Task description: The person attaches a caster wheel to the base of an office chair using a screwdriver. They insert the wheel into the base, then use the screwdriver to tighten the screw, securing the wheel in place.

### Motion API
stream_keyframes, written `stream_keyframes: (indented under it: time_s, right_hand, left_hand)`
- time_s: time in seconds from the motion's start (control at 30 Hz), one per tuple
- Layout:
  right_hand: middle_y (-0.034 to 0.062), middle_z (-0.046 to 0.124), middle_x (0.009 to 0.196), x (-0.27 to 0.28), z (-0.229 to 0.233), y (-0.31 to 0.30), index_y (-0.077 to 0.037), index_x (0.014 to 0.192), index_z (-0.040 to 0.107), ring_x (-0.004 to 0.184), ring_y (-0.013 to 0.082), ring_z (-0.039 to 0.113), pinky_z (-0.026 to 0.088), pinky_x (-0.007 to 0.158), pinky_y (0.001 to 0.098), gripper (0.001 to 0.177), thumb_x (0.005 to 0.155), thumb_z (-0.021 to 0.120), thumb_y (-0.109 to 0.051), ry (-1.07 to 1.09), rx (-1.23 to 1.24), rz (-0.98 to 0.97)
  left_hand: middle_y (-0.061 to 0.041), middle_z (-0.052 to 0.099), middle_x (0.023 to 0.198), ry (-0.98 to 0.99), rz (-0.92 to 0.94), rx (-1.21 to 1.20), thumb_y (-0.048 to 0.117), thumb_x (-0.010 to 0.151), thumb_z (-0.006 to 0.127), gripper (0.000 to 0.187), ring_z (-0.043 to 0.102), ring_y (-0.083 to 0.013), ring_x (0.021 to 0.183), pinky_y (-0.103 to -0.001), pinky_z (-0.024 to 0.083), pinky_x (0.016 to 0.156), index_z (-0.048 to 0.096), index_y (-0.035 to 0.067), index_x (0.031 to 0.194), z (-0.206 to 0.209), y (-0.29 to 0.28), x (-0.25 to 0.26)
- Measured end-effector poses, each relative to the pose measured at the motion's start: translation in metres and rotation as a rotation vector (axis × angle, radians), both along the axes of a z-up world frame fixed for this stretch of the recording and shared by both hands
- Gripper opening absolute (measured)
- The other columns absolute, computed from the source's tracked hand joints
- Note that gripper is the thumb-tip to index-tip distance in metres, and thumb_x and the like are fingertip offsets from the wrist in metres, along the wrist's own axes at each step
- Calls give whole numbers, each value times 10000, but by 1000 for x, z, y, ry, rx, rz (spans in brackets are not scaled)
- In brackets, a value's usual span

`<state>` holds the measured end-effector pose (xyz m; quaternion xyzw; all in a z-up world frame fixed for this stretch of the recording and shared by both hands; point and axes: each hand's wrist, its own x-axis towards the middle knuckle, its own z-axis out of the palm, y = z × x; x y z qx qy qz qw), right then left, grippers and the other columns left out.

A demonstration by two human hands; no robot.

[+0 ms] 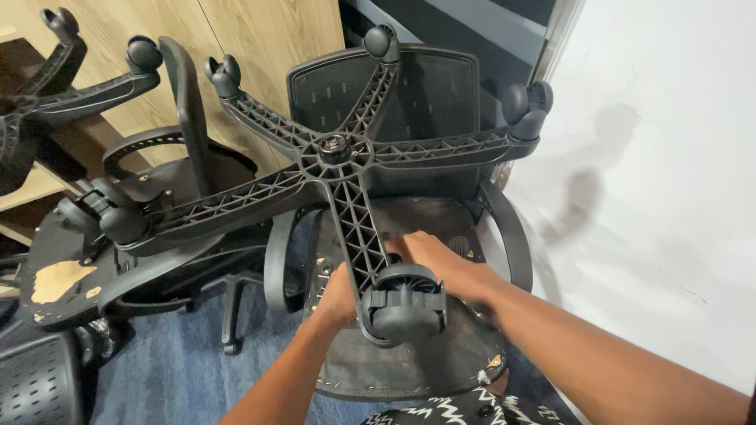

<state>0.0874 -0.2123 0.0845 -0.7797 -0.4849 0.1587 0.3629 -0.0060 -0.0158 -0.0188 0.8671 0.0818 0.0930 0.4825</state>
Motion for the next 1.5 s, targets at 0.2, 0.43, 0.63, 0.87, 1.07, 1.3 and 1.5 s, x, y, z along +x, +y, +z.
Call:
stream_keyframes:
  time_s: [0.2,0.43,0.63,0.87,1.07,1.3,1.5]
  right_hand:
    - [158,693,763,-9,-28,0,21,1074,615,680,168,602,512,668,371,345,962,582,-304,255,197,-216]
    - [152,692,772,-11,-29,-1,38,892,625,670,175,631,504,622,379,256,836,744,-182,-31,179,-167]
    - [85,701,693,-15,-20,0,-16,825,651,596,152,649,503,568,357,192,794,737,-184,65,189,-70]
    - [58,711,696,-21,-15,-2,-37,813,650,592,120,642,500,561,334,189,773,769,-178,103,296,48]
    - [28,735,892,-24,-21,-8,-48,1009,688,793,96,656,529,729,300,297,811,818,-227,478,420,203]
    - [19,736,1058,-14,-41,-14,-71,1150,718,982,105,668,539,872,290,394,799,846,-196,717,454,386]
    - [-37,649,1216,1,-39,-25,-88,1264,648,1156,112,597,472,970,320,425,889,732,-268,312,191,18]
  left_hand:
    - [-284,722,1045,114,328,165,75,856,621,193,676,-455,1049,-502,530,849,706,26,1022,0,4,7]
    - [-249,747,953,107,164,49,3,789,595,239,736,-381,962,-444,554,817,725,7,990,19,3,-7]
    - [-183,787,920,136,156,-28,7,786,615,272,783,-298,891,-387,573,800,752,41,1018,44,-5,-23]
    - [-206,759,954,90,239,147,-7,804,628,297,729,-354,954,-424,548,811,730,60,1074,43,-10,-21]
    - [-164,780,899,167,161,31,6,775,666,292,767,-273,865,-370,565,787,741,62,1051,44,-3,-20]
    - [-81,785,1001,52,47,-263,-53,766,695,382,741,-155,914,-308,561,816,697,56,1132,21,-5,-16]
    - [-62,791,1017,-42,-65,-352,-50,711,667,426,745,-135,928,-290,579,832,713,51,1122,6,6,-14]
